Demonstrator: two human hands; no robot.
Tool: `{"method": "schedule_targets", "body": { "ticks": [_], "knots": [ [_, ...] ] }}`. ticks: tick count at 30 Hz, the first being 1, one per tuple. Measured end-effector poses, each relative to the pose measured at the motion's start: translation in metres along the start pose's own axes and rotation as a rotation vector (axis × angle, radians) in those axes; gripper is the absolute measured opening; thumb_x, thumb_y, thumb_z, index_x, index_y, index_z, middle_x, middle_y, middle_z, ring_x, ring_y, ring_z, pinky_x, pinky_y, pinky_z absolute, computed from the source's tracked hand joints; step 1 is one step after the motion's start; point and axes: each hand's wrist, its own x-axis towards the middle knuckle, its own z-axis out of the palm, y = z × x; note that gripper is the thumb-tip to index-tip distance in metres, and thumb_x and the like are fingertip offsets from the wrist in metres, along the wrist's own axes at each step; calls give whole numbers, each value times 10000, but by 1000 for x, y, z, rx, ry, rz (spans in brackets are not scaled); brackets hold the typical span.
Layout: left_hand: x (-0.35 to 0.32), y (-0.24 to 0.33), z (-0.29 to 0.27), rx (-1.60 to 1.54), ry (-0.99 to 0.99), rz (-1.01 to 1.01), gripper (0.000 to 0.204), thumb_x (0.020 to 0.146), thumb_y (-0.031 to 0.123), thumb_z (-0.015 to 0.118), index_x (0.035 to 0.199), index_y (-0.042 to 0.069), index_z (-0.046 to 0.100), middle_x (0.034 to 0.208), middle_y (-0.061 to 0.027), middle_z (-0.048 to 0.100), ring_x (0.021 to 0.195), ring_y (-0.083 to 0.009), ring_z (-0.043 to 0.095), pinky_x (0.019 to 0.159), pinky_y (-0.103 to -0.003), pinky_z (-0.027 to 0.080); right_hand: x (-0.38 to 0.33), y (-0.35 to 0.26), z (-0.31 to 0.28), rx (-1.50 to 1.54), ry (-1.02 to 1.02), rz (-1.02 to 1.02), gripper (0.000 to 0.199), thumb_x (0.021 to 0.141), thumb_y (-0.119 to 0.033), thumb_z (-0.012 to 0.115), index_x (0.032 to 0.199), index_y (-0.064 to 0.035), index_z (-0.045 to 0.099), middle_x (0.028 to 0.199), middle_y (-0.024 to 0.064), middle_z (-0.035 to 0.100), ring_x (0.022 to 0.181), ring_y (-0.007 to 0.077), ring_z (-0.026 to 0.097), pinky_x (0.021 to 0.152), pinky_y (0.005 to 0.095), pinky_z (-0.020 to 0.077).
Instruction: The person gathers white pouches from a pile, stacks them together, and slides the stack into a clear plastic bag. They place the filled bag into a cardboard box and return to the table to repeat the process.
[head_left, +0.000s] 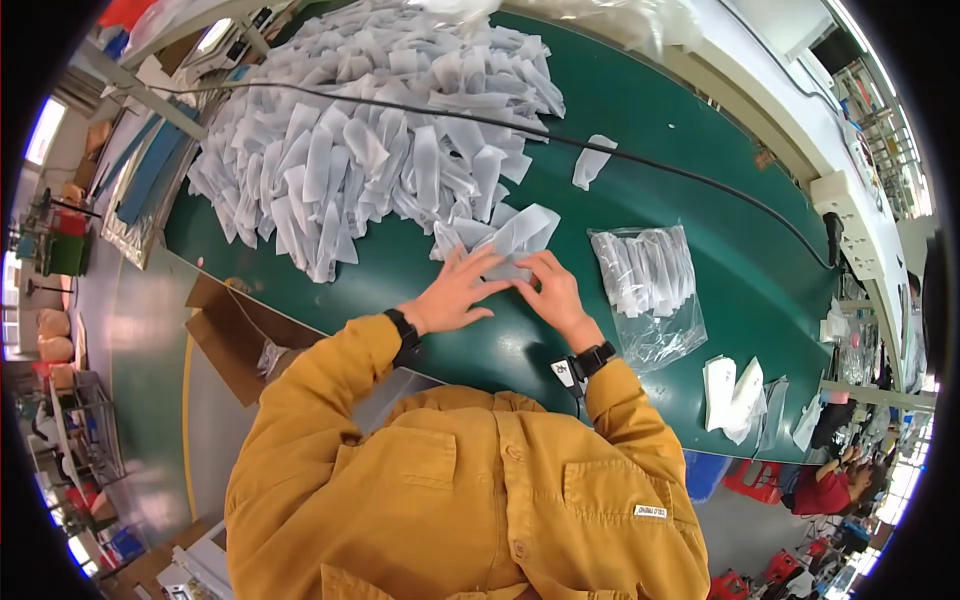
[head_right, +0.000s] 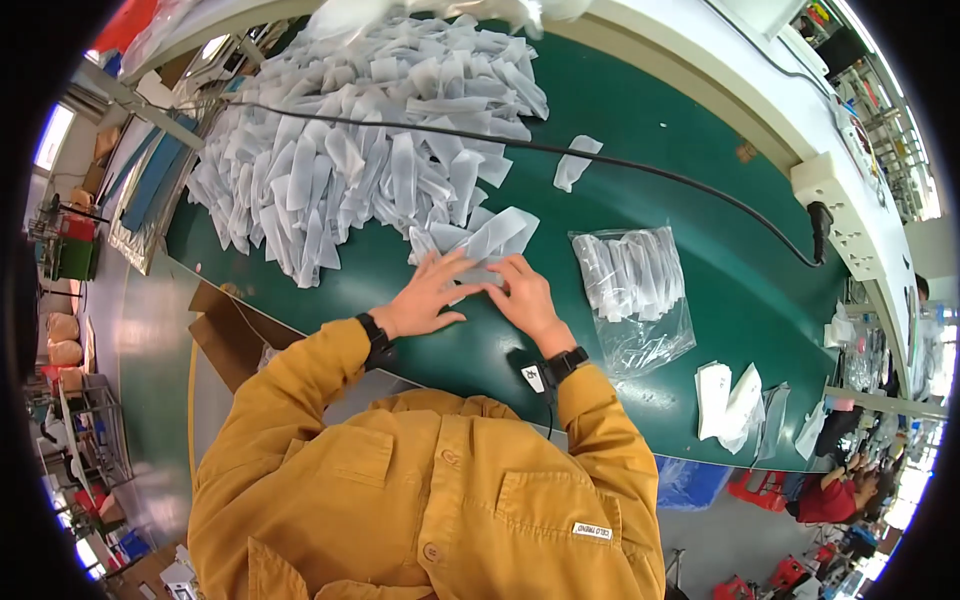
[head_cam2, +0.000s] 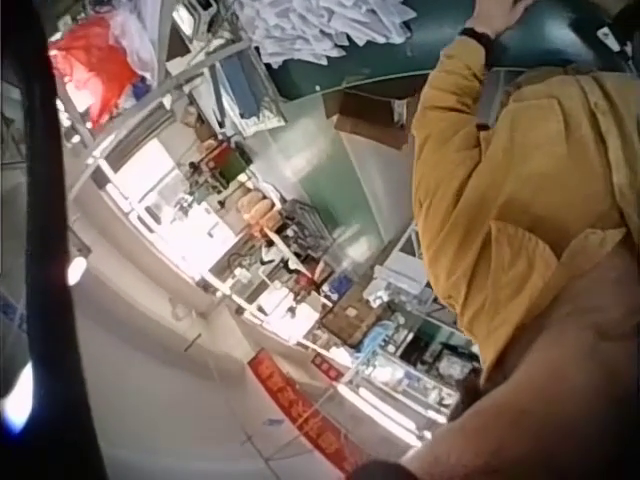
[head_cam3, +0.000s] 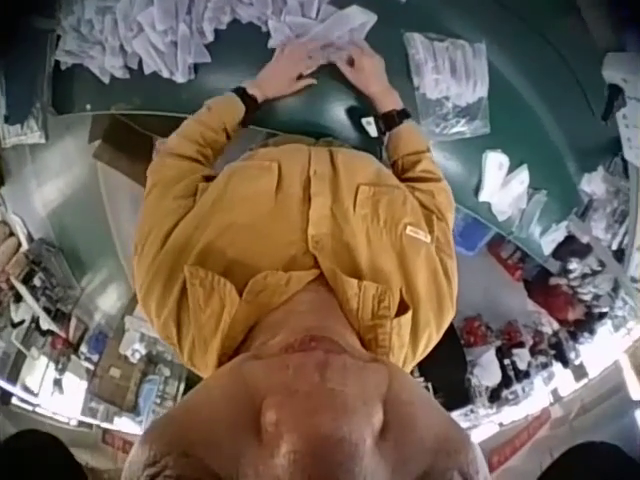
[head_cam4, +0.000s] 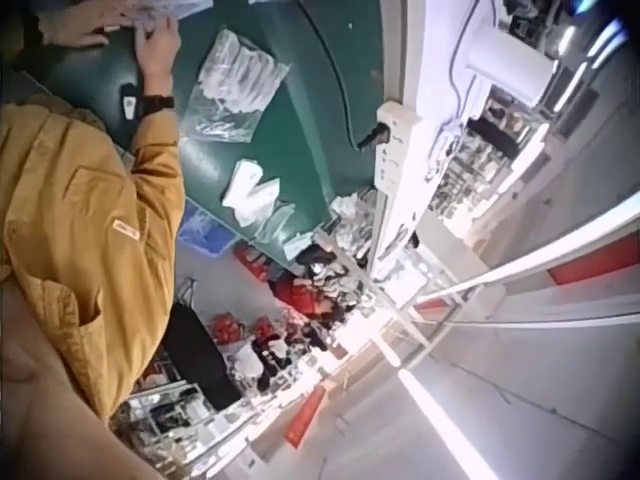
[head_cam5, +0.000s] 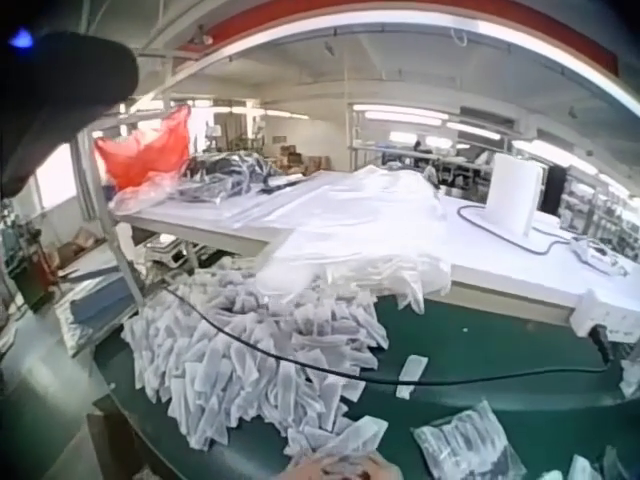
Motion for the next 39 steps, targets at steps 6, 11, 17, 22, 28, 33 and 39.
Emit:
{"method": "schedule_targets", "body": {
  "ticks": [6,11,17,22,28,33,39],
  "knots": [
    [-72,12,15,-239,297,-433,679,713,136,766,1325,120,473,1406,-140,351,1380,-373,261,1102,-549,229,10,-3,59,-260,-25,-171,250,805,-81,637,1049,-50,593,923,109,582,743,307,620,628,389,507],
    [-74,23,-5,-165,375,-493,666,704,95,758,1310,97,480,1405,-140,359,1374,-390,262,1095,-517,275,10,-7,70,-186,-84,-108,177,802,-54,600,977,-38,578,900,122,580,744,308,606,634,402,485],
    [-47,29,-27,93,162,-137,525,729,119,739,1208,73,530,1314,-135,452,1285,-371,399,1004,-423,409,-8,-60,22,236,-282,-129,140,788,-13,599,925,-35,583,859,105,564,720,267,616,600,341,481],
    [-68,32,9,-493,-55,-302,345,814,183,674,1101,46,539,1124,-138,532,1064,-355,532,871,-413,463,-2,-44,7,355,-127,129,165,791,12,585,948,-24,618,884,109,590,745,251,629,622,314,474],
    [-76,36,30,-406,-83,-326,266,878,219,611,1055,38,529,1005,-147,524,944,-356,541,804,-430,469,8,43,43,-253,114,101,173,774,-18,608,947,-8,623,850,123,603,748,233,650,624,314,485],
    [-89,35,37,-328,-45,-263,266,867,208,616,1052,41,524,981,-140,508,935,-343,527,818,-419,459,-24,27,60,78,75,229,109,763,-29,608,871,-20,594,756,129,581,675,253,616,605,318,477],
    [-95,37,54,-277,27,-160,263,763,99,675,995,50,561,1037,-121,493,1047,-329,476,891,-392,429,-74,14,65,243,-69,328,58,761,2,567,789,-38,535,709,119,555,618,266,558,576,327,448]
  ]
}}
